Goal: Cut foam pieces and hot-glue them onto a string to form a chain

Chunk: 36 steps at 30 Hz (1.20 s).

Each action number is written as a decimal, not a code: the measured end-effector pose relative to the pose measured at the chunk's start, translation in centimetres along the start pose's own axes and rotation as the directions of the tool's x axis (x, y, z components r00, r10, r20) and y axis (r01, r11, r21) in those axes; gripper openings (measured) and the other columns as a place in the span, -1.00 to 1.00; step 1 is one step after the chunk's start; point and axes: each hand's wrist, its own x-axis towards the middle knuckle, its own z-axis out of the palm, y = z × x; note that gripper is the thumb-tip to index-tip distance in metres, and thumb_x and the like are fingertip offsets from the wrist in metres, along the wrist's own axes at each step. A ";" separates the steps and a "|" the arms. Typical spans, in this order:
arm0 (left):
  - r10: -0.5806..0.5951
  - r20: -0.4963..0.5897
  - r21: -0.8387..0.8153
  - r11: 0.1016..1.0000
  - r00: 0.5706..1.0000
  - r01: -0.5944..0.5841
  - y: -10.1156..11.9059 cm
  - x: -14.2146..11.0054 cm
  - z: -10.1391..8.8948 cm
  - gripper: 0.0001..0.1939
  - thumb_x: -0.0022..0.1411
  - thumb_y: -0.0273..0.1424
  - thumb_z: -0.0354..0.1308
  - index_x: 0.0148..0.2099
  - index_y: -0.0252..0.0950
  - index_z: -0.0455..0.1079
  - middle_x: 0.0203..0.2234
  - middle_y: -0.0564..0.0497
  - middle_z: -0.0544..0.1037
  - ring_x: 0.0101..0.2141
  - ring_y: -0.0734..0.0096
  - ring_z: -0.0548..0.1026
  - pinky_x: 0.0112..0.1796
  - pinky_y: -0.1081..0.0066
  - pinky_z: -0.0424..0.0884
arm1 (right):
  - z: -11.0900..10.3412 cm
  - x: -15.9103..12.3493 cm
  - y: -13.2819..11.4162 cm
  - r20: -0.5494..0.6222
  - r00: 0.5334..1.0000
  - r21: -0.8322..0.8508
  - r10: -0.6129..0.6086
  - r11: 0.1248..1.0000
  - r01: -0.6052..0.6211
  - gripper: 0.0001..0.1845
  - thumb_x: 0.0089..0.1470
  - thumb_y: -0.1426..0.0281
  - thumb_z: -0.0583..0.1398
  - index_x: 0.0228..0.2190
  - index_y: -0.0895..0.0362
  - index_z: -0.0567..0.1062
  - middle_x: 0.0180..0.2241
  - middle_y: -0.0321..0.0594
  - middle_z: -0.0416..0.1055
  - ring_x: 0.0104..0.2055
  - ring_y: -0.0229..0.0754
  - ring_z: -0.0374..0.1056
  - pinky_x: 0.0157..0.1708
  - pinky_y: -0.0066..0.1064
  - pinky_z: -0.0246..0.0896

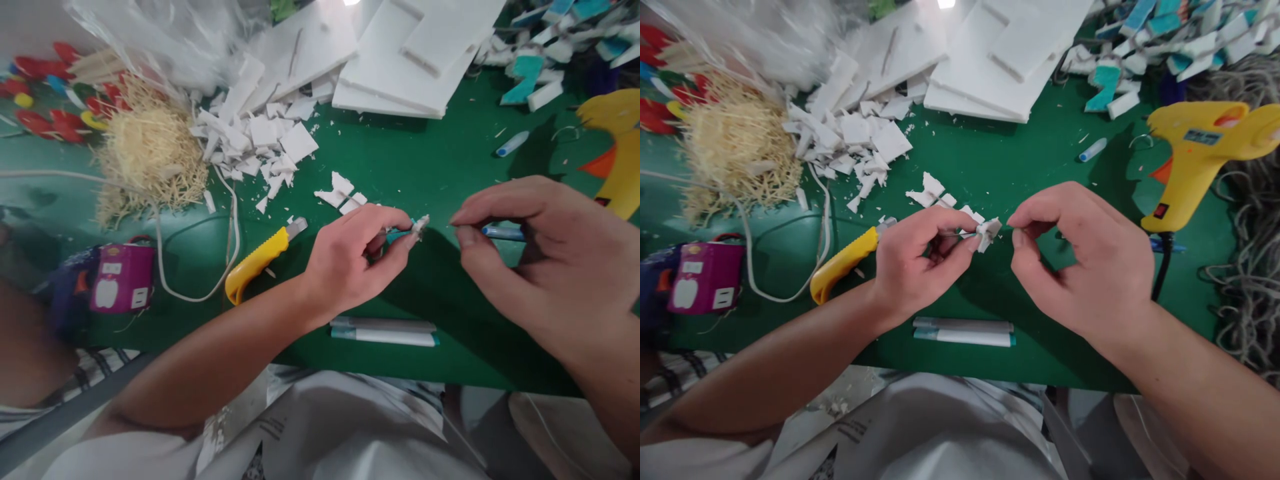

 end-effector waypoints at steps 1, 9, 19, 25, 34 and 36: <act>0.001 -0.004 0.000 1.000 1.000 -0.001 0.0 0.0 0.0 -0.97 0.31 -0.52 0.28 -0.20 -0.34 0.49 -0.56 0.22 0.31 -0.52 0.67 0.31 -0.42 0.65 0.32 | -0.1 0.0 0.0 -0.005 1.000 0.006 0.008 1.000 -0.008 -0.84 0.13 0.54 0.26 -0.32 0.02 0.48 -0.37 -0.34 0.58 -0.37 -0.26 0.53 -0.38 -0.43 0.44; -0.041 -0.007 -0.025 0.999 0.999 0.041 0.0 0.0 0.1 -0.97 0.33 -0.51 0.26 -0.21 -0.31 0.48 -0.55 0.20 0.32 -0.52 0.64 0.32 -0.42 0.62 0.32 | 0.0 0.2 0.3 0.013 0.998 -0.057 0.058 0.997 -0.057 -0.73 0.14 0.55 0.25 -0.17 -0.02 0.57 -0.36 -0.39 0.61 -0.37 -0.27 0.54 -0.35 -0.42 0.47; -0.013 0.019 -0.034 0.999 1.000 0.013 0.2 0.1 0.0 -0.99 0.34 -0.49 0.26 -0.20 -0.34 0.49 -0.55 0.20 0.32 -0.52 0.65 0.33 -0.42 0.62 0.31 | 0.6 0.0 0.6 0.057 0.995 0.013 -0.079 0.997 0.079 -0.87 0.14 0.47 0.33 -0.28 0.01 0.53 -0.30 -0.30 0.62 -0.35 -0.27 0.52 -0.41 -0.42 0.37; -0.011 0.032 -0.018 1.000 0.999 0.012 0.2 0.0 0.1 -0.98 0.34 -0.48 0.26 -0.19 -0.32 0.48 -0.55 0.20 0.34 -0.52 0.64 0.33 -0.42 0.61 0.32 | 0.7 0.1 0.4 0.072 0.993 0.042 -0.092 0.995 0.089 -0.84 0.12 0.53 0.28 -0.31 0.00 0.48 -0.32 -0.32 0.62 -0.32 -0.26 0.55 -0.39 -0.42 0.38; -0.037 0.032 0.009 0.999 0.999 0.037 0.3 -0.1 -0.1 -0.94 0.32 -0.52 0.26 -0.14 -0.34 0.48 -0.43 0.12 0.56 -0.43 0.64 0.48 -0.34 0.64 0.42 | 0.8 -0.2 0.1 0.109 0.993 0.116 -0.033 0.993 0.020 -0.75 0.00 0.59 0.21 -0.37 -0.02 0.35 -0.25 -0.38 0.64 -0.26 -0.18 0.59 -0.37 -0.38 0.46; -0.032 0.028 0.020 0.999 0.999 0.031 0.3 0.0 -0.1 -0.93 0.32 -0.52 0.27 -0.14 -0.34 0.49 -0.42 0.12 0.58 -0.45 0.66 0.47 -0.36 0.65 0.41 | 0.7 -0.3 0.1 0.102 0.995 0.140 -0.021 0.990 0.007 -0.77 -0.02 0.56 0.21 -0.38 -0.01 0.35 -0.25 -0.39 0.65 -0.26 -0.18 0.60 -0.36 -0.40 0.47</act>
